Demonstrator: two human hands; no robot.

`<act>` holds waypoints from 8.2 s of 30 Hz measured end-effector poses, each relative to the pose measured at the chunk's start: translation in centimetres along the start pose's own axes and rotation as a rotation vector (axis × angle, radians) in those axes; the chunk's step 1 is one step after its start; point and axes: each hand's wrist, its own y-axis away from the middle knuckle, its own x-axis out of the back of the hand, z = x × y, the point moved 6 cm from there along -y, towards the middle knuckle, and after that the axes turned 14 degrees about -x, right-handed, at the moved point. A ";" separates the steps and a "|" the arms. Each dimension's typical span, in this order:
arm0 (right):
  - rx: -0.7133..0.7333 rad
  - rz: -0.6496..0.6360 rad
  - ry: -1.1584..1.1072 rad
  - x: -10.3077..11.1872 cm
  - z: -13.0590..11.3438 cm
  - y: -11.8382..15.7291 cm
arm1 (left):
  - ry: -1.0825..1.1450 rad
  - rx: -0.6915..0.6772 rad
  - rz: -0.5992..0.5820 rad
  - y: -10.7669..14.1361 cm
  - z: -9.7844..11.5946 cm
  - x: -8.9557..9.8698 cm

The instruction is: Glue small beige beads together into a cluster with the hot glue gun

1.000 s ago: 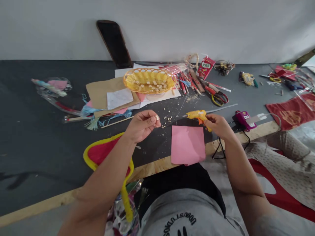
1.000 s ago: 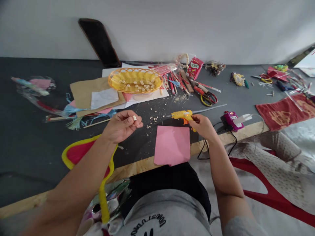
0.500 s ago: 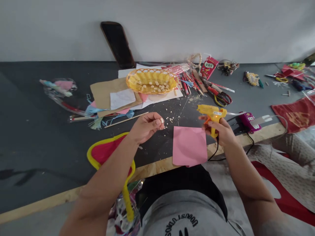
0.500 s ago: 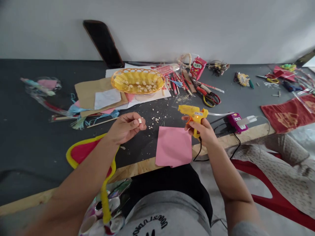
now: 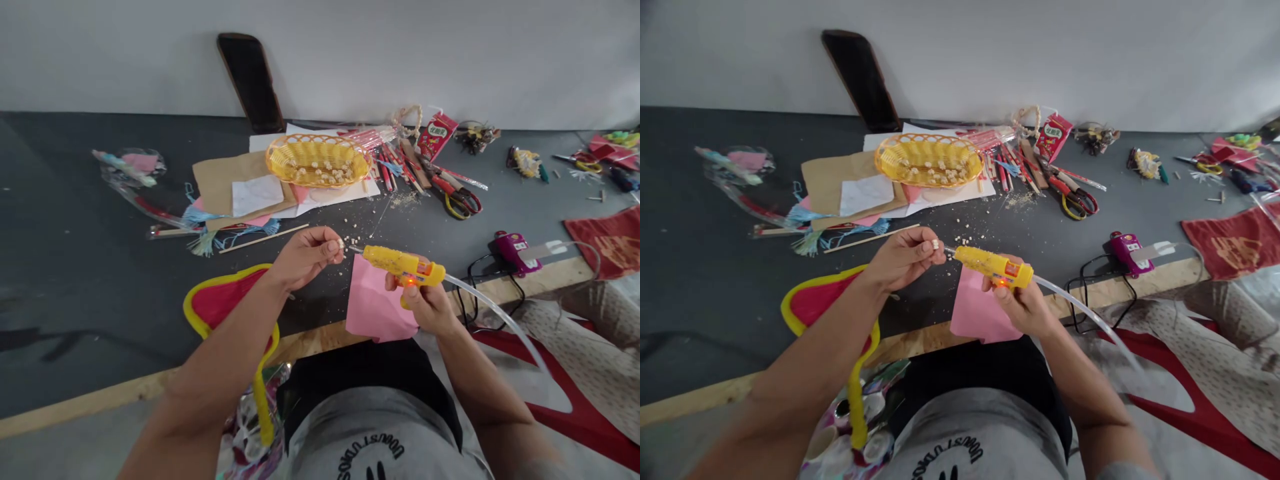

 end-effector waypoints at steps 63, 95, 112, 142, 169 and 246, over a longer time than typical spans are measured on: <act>-0.009 -0.016 0.039 -0.7 -0.3 -0.6 | -0.003 0.038 0.052 0.2 0.0 -0.2; -0.046 0.000 0.911 4.0 -1.8 -6.4 | 0.014 -0.135 0.220 -0.7 2.2 1.3; 0.102 -0.359 1.244 -9.8 -2.3 -11.7 | 0.133 -0.249 0.243 -0.7 3.6 1.9; 0.430 0.389 0.351 -3.4 -6.6 -4.1 | -0.008 -0.021 -0.037 0.4 0.2 -0.6; 0.493 0.392 0.430 -3.8 -6.1 -3.4 | -0.104 0.014 -0.110 0.7 0.0 -1.2; 0.440 0.263 0.130 -3.3 -3.4 -2.6 | -0.141 0.195 -0.282 1.5 -0.3 -2.5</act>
